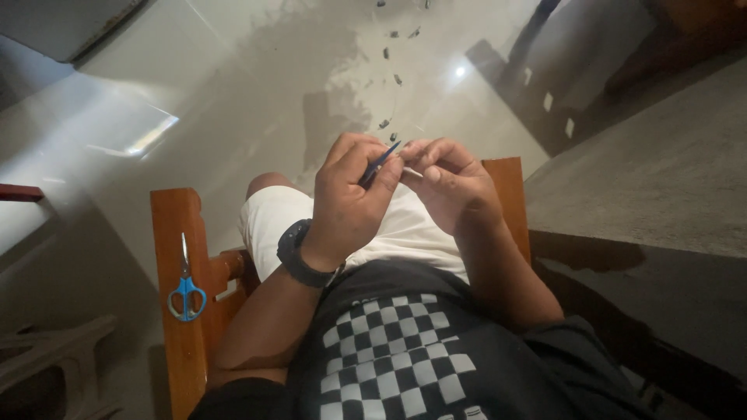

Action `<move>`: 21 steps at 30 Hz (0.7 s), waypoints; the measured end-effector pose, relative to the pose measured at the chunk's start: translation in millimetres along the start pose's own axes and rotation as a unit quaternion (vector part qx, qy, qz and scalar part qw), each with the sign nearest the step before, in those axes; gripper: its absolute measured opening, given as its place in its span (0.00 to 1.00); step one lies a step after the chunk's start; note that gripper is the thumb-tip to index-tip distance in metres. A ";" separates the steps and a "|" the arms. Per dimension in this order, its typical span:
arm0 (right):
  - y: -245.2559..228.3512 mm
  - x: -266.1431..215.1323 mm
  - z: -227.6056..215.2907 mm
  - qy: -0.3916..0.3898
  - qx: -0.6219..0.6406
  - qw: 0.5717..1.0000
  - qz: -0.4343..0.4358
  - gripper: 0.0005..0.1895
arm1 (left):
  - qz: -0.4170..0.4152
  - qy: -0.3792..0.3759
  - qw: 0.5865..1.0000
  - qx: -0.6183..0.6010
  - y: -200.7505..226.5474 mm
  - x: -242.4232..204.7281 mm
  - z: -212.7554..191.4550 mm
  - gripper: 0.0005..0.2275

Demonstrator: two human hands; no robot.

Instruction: Attaching small lead split shot weights to a fishing line using hands and scissors.

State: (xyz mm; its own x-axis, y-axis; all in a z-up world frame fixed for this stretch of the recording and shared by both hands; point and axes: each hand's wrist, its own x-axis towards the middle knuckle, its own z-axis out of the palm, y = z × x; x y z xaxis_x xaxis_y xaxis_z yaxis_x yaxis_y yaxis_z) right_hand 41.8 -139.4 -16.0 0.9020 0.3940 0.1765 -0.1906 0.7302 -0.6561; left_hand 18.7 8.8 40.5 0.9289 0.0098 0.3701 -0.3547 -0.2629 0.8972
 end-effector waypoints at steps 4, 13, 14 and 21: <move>6.9 -1.8 -10.4 0.004 0.040 0.999 -0.012 0.05 | -0.010 0.003 1.000 -0.017 -0.4 0.0 1.8 0.05; 2.9 24.2 -30.7 -0.023 -0.034 0.999 0.014 0.05 | 0.008 0.013 0.999 -0.039 30.4 31.5 -27.8 0.05; -5.9 30.2 -28.3 -0.065 -0.062 0.995 0.042 0.06 | 0.051 -0.023 0.997 -0.047 38.7 38.9 -34.5 0.05; 7.4 36.4 -47.7 0.003 -0.017 0.999 0.048 0.07 | -0.019 -0.025 0.976 -0.216 91.4 71.2 -41.5 0.08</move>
State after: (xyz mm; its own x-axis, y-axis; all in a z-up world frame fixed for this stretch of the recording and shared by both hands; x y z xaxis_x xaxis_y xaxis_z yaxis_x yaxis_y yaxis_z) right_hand 91.7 -146.3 -49.4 0.8820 0.4588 0.1072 -0.2638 0.6694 -0.6945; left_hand 48.0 25.5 158.9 0.9424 -0.0379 0.3324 -0.3219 0.1685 0.9317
